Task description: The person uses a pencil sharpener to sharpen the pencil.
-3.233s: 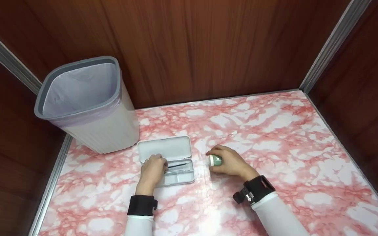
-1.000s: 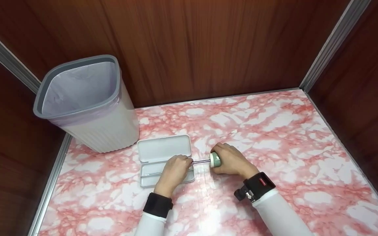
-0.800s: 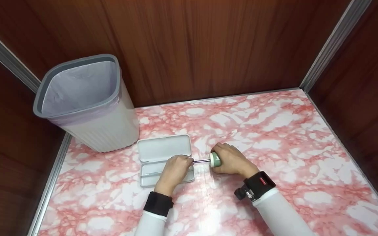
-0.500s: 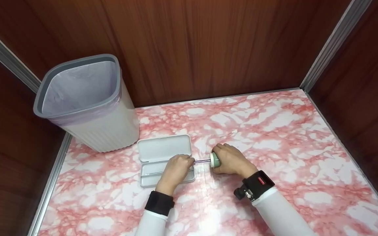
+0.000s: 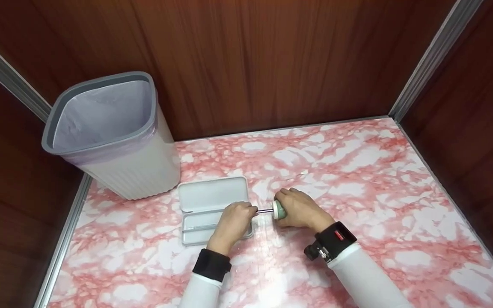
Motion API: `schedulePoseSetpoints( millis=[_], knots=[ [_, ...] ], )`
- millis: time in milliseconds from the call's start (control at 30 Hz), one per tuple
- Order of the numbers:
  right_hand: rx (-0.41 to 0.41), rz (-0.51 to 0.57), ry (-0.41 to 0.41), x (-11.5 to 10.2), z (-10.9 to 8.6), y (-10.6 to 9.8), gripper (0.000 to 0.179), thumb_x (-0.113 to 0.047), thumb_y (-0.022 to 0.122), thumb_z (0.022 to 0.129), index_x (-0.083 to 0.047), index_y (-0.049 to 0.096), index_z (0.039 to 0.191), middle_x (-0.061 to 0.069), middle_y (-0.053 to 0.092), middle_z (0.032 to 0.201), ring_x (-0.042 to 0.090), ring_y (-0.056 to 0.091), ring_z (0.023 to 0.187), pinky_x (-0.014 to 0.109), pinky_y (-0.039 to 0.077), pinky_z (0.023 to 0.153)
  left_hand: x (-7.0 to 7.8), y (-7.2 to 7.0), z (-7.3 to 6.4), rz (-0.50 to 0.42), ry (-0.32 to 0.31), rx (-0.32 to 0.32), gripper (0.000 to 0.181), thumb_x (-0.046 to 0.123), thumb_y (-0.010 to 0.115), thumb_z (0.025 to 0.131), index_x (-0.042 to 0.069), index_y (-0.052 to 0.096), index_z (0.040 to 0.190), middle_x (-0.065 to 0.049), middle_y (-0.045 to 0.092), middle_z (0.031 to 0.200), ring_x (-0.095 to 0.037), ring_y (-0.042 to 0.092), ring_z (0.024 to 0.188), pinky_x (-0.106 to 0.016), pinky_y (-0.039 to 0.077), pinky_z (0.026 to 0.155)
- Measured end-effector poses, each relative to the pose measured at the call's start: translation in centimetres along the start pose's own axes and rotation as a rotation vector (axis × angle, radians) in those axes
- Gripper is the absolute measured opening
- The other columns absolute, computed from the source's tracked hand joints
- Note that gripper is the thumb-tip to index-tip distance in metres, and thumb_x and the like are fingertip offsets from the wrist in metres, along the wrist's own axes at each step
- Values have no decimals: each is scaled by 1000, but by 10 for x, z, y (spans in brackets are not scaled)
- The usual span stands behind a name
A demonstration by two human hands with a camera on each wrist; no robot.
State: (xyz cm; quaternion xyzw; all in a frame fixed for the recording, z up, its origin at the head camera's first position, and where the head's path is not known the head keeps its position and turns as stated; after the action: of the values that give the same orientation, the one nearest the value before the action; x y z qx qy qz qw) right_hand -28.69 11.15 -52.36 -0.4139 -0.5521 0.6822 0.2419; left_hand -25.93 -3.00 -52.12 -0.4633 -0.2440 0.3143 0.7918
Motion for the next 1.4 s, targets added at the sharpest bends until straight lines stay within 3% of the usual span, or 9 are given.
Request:
schedulePoseSetpoints(
  millis=[367, 833, 1100, 1400],
  knots=[
    [-153, -135, 9, -4, 4, -1, 54, -46, 83, 70, -8, 57, 98, 3, 57, 90, 27, 58, 83, 44, 47, 73, 5, 0, 4, 42, 3, -15, 12, 16, 72, 83, 12, 69, 73, 0, 63, 68, -20, 63, 64, -34, 49, 61],
    [-40, -352, -95, -16, 10, -7, 48, -48, 85, 57, -16, 53, 71, 0, 60, 68, 24, 61, 65, 46, 42, 77, 8, 4, 9, 55, 17, -48, 16, 10, 72, 79, 14, 63, 65, 1, 61, 63, -19, 62, 61, -34, 48, 60],
    [-50, -358, -80, -15, 11, -6, 48, -51, 85, 58, -17, 53, 69, 0, 60, 66, 24, 61, 64, 45, 42, 76, 8, 5, 11, 51, 5, -57, 14, 8, 73, 76, 14, 65, 67, 2, 61, 64, -20, 62, 61, -35, 48, 59],
    [-7, -319, -89, -17, 9, -9, 47, -46, 87, 56, -16, 52, 68, -1, 57, 62, 25, 56, 56, 42, 42, 62, 8, 6, 11, 57, 2, -86, 17, 0, 73, 68, 15, 64, 67, 2, 61, 65, -18, 63, 62, -34, 48, 59]
  ],
)
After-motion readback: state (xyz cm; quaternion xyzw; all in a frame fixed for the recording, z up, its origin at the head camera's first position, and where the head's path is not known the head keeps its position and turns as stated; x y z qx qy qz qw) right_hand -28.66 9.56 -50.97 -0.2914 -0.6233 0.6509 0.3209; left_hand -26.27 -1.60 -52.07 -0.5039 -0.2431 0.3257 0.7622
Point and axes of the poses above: each hand's wrist, its own z-axis towards the middle knuckle, its own y-axis out of the palm, x = y × z, the point moved 7 cm from there along z, towards the middle knuckle
